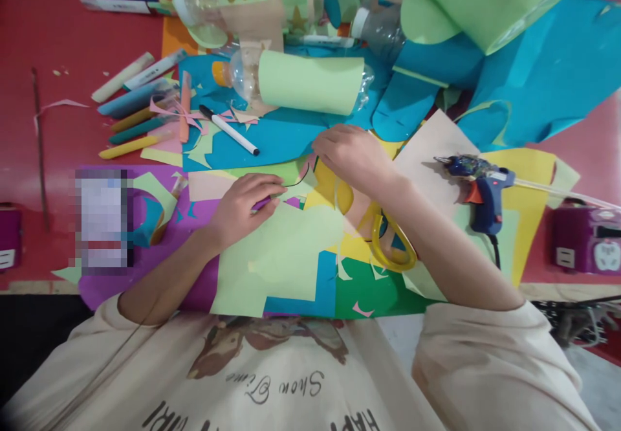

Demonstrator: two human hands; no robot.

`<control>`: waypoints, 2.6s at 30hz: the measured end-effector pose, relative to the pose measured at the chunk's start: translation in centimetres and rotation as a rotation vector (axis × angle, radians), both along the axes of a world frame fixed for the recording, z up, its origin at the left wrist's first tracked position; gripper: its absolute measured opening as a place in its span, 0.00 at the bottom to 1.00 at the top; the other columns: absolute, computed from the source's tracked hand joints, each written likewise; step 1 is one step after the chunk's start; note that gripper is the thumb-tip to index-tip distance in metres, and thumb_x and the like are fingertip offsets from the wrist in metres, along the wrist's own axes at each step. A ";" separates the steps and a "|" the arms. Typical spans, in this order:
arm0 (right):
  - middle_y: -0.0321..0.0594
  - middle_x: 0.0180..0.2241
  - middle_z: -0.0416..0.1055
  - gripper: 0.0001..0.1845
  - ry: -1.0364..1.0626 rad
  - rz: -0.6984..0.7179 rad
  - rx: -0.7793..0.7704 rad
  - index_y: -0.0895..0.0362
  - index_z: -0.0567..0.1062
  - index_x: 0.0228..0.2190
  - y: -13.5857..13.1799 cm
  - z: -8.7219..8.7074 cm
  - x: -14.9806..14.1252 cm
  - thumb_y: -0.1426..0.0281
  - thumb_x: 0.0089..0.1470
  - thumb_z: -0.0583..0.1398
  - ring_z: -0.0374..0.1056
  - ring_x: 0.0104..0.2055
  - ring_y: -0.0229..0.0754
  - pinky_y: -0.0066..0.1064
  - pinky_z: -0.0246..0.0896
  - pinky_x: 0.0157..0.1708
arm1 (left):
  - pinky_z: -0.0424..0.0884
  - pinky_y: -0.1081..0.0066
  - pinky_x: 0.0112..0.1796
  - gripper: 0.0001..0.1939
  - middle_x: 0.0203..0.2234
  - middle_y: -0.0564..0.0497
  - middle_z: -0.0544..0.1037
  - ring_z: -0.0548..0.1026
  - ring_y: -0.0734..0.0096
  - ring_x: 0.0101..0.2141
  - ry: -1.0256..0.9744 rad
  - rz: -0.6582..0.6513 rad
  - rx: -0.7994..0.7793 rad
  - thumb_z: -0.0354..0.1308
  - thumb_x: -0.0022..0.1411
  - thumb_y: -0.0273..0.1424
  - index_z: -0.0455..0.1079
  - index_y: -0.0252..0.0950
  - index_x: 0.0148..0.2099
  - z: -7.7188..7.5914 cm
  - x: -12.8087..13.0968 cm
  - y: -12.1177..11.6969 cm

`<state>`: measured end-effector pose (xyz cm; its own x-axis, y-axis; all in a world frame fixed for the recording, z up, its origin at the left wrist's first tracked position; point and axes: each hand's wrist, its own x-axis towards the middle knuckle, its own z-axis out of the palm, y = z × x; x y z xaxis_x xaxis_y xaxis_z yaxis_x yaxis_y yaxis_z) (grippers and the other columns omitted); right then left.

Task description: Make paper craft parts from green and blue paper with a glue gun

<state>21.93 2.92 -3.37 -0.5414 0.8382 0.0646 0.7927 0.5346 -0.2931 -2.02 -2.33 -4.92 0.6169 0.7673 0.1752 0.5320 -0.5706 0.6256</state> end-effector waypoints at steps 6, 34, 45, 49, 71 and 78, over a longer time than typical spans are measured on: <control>0.47 0.37 0.75 0.11 0.074 -0.117 0.009 0.56 0.74 0.33 0.2 0.4 -0.1 0.69 0.59 0.52 0.71 0.41 0.50 0.39 0.64 0.37 | 0.69 0.59 0.50 0.14 0.49 0.44 0.77 0.73 0.60 0.51 0.019 0.093 -0.017 0.48 0.67 0.31 0.70 0.37 0.50 0.2 -0.3 0.3; 0.47 0.62 0.61 0.43 -0.071 0.226 -0.039 0.56 0.62 0.60 2.9 -1.0 -4.6 0.75 0.43 0.69 0.58 0.63 0.58 0.50 0.59 0.59 | 0.64 0.65 0.58 0.10 0.46 0.46 0.76 0.73 0.66 0.53 -0.953 0.544 -1.088 0.51 0.58 0.26 0.68 0.31 0.43 2.1 2.3 2.3; 0.49 0.62 0.62 0.27 -0.039 0.208 -0.072 0.58 0.65 0.60 2.7 -0.6 -4.9 0.79 0.60 0.51 0.56 0.64 0.56 0.51 0.56 0.60 | 0.55 0.56 0.64 0.20 0.61 0.52 0.67 0.61 0.60 0.63 -0.923 0.549 -1.155 0.48 0.60 0.30 0.69 0.36 0.53 4.1 1.8 -1.1; 0.47 0.61 0.64 0.28 0.016 0.178 -0.081 0.58 0.67 0.58 2.5 -0.6 -4.8 0.81 0.61 0.44 0.57 0.64 0.53 0.51 0.56 0.60 | 0.53 0.53 0.65 0.19 0.62 0.54 0.66 0.57 0.55 0.65 -0.952 0.480 -1.208 0.56 0.58 0.33 0.73 0.41 0.52 4.6 0.5 -4.2; 0.41 0.65 0.56 0.31 -0.011 0.097 -0.116 0.50 0.54 0.65 -13.8 3.9 1.8 0.65 0.62 0.52 0.49 0.68 0.54 0.56 0.54 0.62 | 0.59 0.53 0.62 0.28 0.65 0.55 0.59 0.63 0.52 0.62 -0.993 0.342 -1.553 0.60 0.55 0.50 0.70 0.50 0.57 3.2 -1.4 -10.6; 0.43 0.54 0.72 0.40 0.038 -0.032 0.036 0.43 0.46 0.66 -14.5 4.0 5.6 0.79 0.58 0.51 0.65 0.60 0.52 0.54 0.61 0.58 | 0.60 0.51 0.61 0.30 0.57 0.48 0.71 0.72 0.53 0.54 -0.925 0.527 -1.438 0.57 0.56 0.48 0.68 0.43 0.59 3.1 -1.5 -8.6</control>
